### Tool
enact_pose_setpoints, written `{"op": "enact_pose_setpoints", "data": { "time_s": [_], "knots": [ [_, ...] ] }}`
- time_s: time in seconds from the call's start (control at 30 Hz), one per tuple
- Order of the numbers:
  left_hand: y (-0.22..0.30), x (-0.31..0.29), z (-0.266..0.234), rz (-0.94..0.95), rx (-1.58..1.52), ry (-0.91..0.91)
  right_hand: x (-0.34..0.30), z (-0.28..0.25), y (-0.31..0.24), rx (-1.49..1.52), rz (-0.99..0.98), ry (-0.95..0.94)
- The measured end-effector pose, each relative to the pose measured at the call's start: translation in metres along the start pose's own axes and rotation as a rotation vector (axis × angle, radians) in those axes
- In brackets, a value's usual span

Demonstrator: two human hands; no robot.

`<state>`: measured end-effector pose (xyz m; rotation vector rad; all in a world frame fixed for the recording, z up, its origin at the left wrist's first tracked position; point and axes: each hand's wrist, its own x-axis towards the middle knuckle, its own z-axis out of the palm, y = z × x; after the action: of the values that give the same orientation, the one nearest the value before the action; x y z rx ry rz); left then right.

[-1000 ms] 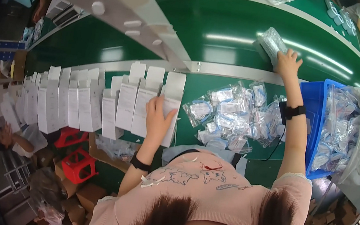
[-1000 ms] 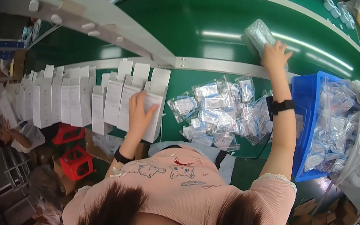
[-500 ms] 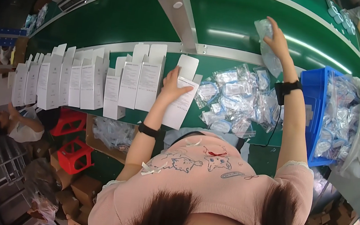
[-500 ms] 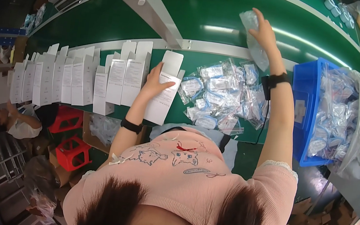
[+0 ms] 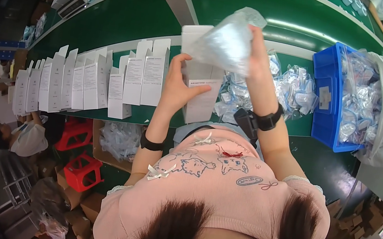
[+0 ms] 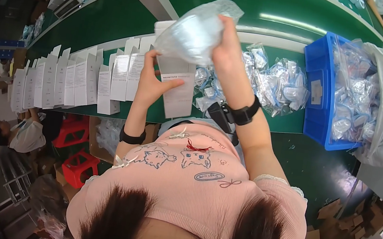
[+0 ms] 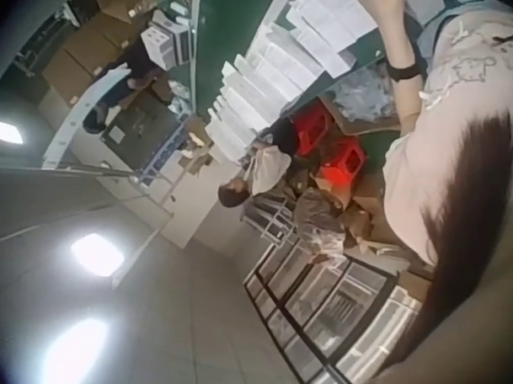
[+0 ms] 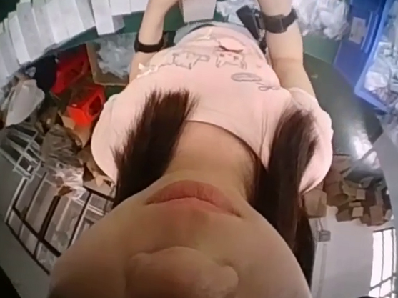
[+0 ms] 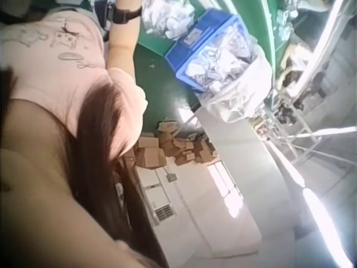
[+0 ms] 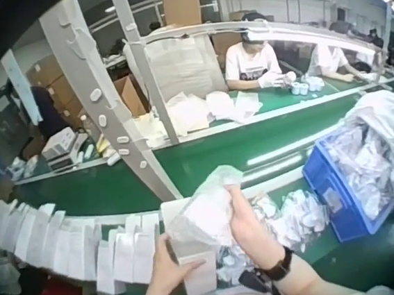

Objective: The person picks up a box, inserts a small plastic bag, and then slides a wrapped device into the box before setting it aside. They repeat this process multiple times, occasionally reaching for more items from a blue bin.

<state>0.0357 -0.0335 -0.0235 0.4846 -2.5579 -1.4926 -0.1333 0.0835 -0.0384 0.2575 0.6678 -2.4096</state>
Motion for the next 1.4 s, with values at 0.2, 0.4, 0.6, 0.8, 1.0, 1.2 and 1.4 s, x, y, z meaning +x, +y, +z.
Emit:
{"op": "enact_pose_setpoints", "data": {
  "time_s": [0.2,0.4,0.6,0.8,1.0,1.2,1.4],
  "knots": [
    [-0.005,-0.013,0.018,0.124,0.009,0.37,-0.016,0.039,0.033,-0.363,-0.84,0.101],
    [-0.022,-0.003,0.025,0.304,-0.013,0.514,-0.048,0.042,0.013,-1.397,-1.143,-0.435],
    [-0.071,-0.022,0.016,0.033,-0.048,0.628,-0.031,-0.011,0.024,-1.28,-0.598,-0.63],
    [-0.072,-0.043,0.011,0.036,-0.004,0.511,-0.011,-0.118,0.084,-2.303,-0.75,-0.596],
    [-0.046,-0.039,0.003,0.412,-0.133,0.563,-0.016,-0.108,0.068,-2.32,-0.787,-0.695],
    [-0.037,-0.036,-0.016,0.269,0.24,0.529,-0.027,-0.071,0.029,-1.509,-0.5,-0.378],
    [-0.03,-0.025,-0.022,-0.081,0.035,0.595,-0.068,0.014,0.027,-0.794,-0.687,-0.584]
  ]
}}
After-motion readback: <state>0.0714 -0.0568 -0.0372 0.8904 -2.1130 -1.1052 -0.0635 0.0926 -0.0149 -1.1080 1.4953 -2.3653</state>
